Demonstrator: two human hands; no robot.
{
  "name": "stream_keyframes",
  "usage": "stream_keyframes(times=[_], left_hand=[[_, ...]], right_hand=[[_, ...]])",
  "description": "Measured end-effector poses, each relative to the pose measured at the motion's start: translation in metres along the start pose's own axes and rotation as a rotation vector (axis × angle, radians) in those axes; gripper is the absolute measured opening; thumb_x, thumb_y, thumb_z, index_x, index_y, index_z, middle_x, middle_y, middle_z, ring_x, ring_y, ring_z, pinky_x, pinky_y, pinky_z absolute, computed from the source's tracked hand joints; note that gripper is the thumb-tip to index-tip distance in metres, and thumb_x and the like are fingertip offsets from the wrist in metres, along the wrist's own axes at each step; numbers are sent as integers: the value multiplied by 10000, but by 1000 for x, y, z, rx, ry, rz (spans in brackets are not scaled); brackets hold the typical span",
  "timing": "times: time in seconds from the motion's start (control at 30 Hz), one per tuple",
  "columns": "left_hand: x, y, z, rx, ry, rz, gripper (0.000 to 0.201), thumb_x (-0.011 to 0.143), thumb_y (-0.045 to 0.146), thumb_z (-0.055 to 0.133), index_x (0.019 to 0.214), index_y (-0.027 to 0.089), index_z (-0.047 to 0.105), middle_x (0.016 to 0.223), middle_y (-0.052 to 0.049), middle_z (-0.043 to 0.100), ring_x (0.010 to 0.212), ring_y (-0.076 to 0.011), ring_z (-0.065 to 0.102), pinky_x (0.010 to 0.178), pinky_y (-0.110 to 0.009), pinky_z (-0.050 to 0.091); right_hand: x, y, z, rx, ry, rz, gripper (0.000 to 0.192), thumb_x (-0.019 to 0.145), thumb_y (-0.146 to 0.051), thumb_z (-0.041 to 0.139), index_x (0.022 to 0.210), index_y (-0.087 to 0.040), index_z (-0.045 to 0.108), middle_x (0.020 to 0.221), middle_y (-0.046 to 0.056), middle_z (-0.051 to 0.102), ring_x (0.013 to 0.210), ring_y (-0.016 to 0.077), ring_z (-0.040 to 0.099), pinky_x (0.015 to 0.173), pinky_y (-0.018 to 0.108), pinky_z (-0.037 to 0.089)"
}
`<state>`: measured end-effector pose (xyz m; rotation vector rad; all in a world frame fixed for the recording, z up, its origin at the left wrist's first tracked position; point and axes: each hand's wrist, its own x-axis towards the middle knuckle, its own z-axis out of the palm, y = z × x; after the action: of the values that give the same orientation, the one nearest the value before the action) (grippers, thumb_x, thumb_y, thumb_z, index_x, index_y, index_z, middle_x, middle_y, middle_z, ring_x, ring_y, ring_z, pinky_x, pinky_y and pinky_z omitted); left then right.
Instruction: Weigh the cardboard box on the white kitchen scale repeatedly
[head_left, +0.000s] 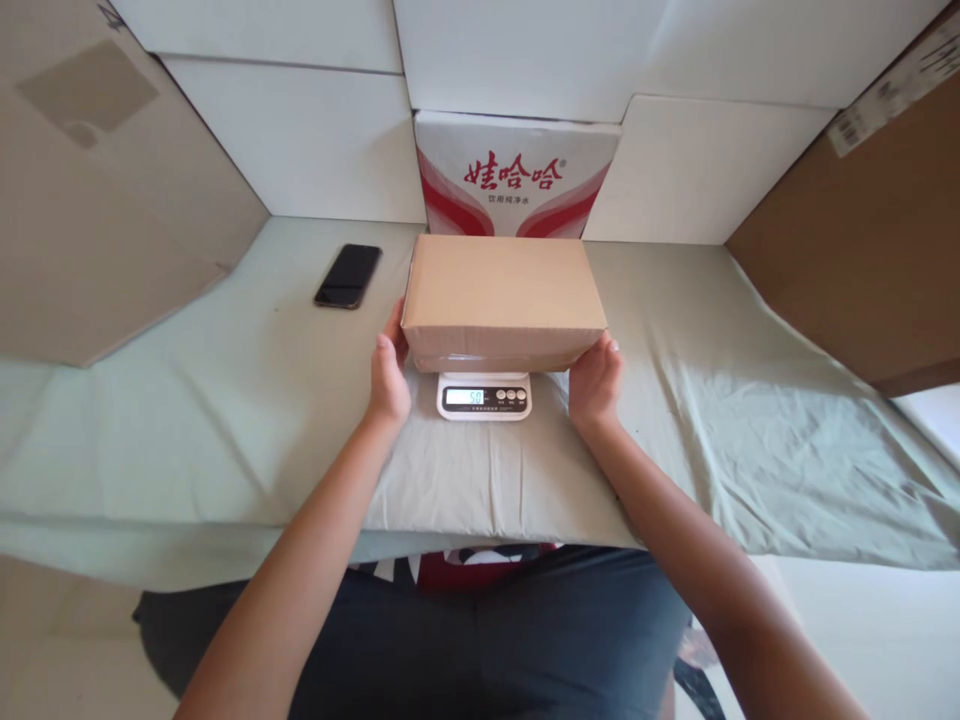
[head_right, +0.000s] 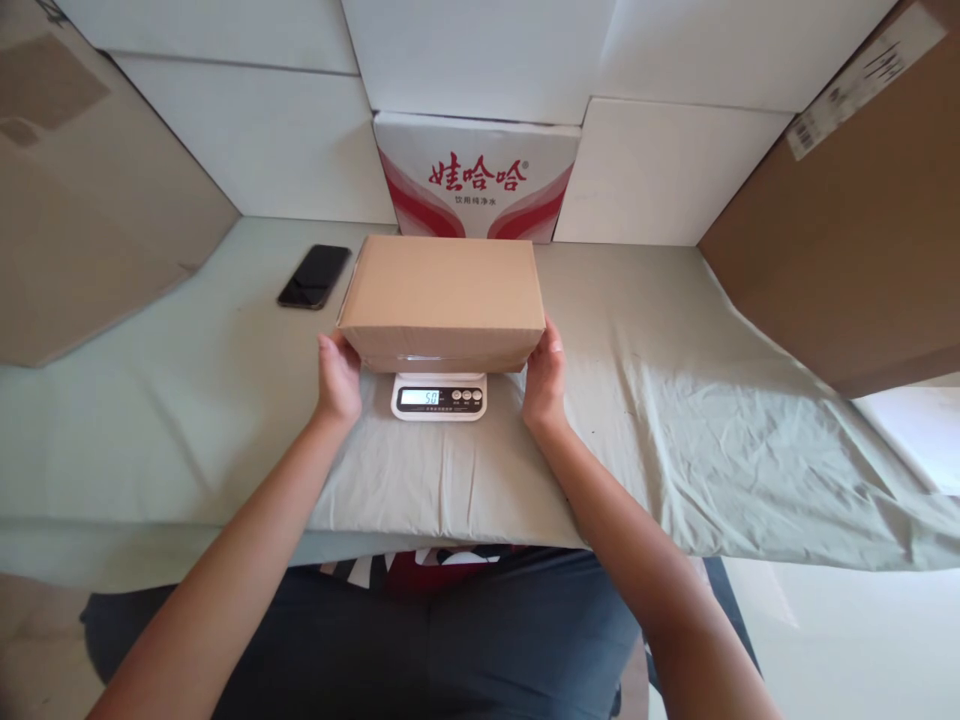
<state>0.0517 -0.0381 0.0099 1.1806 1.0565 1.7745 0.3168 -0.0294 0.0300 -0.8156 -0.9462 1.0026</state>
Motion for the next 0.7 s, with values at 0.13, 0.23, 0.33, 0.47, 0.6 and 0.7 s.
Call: stream_keyframes(times=[0.13,0.23,0.33,0.47,0.6,0.7], left_hand=[[1,1,0,4,30,-32,893,891,923,436,1470,288,681,1631,-116,599,1581,-342,491,1307,-484,426],[1,2,1,4,36,-33,905,882,931,440,1434,267,708,1581,-130,647,1557,-346,523,1290,-477,445],[0,3,2,-4,36,-25,883,891,919,450,1393,250,733,1527,-131,692,1525,-342,562,1262,-454,472],[0,5,4,-22,38,-23,835,914,891,457,1357,249,753,1494,-120,718,1501,-330,590,1219,-417,510],[0,5,5,-22,43,-18,808,919,885,458,1321,258,772,1475,-108,732,1497,-321,594,1217,-407,509],[0,4,4,-14,49,-19,802,922,882,457,1308,256,775,1449,-111,746,1480,-321,611,1212,-413,514]], right_hand=[[1,2,0,-20,-9,5,596,899,-768,498,1222,-326,734,1333,22,772,1451,325,605,1329,563,400],[0,4,1,-29,-19,-4,566,909,-776,497,1163,-329,736,1255,18,789,1382,319,645,1269,533,464],[-1,3,2,-11,-9,-9,533,923,-754,523,1150,-322,738,1213,13,795,1332,298,667,1212,477,508],[-1,1,3,27,13,0,537,909,-746,561,1164,-312,746,1253,10,793,1353,288,653,1208,450,506],[-1,1,3,28,22,10,534,893,-742,582,1158,-310,750,1257,15,794,1393,299,631,1241,464,486],[-1,0,4,16,27,6,528,896,-741,579,1155,-313,748,1272,8,799,1391,304,638,1263,486,475]])
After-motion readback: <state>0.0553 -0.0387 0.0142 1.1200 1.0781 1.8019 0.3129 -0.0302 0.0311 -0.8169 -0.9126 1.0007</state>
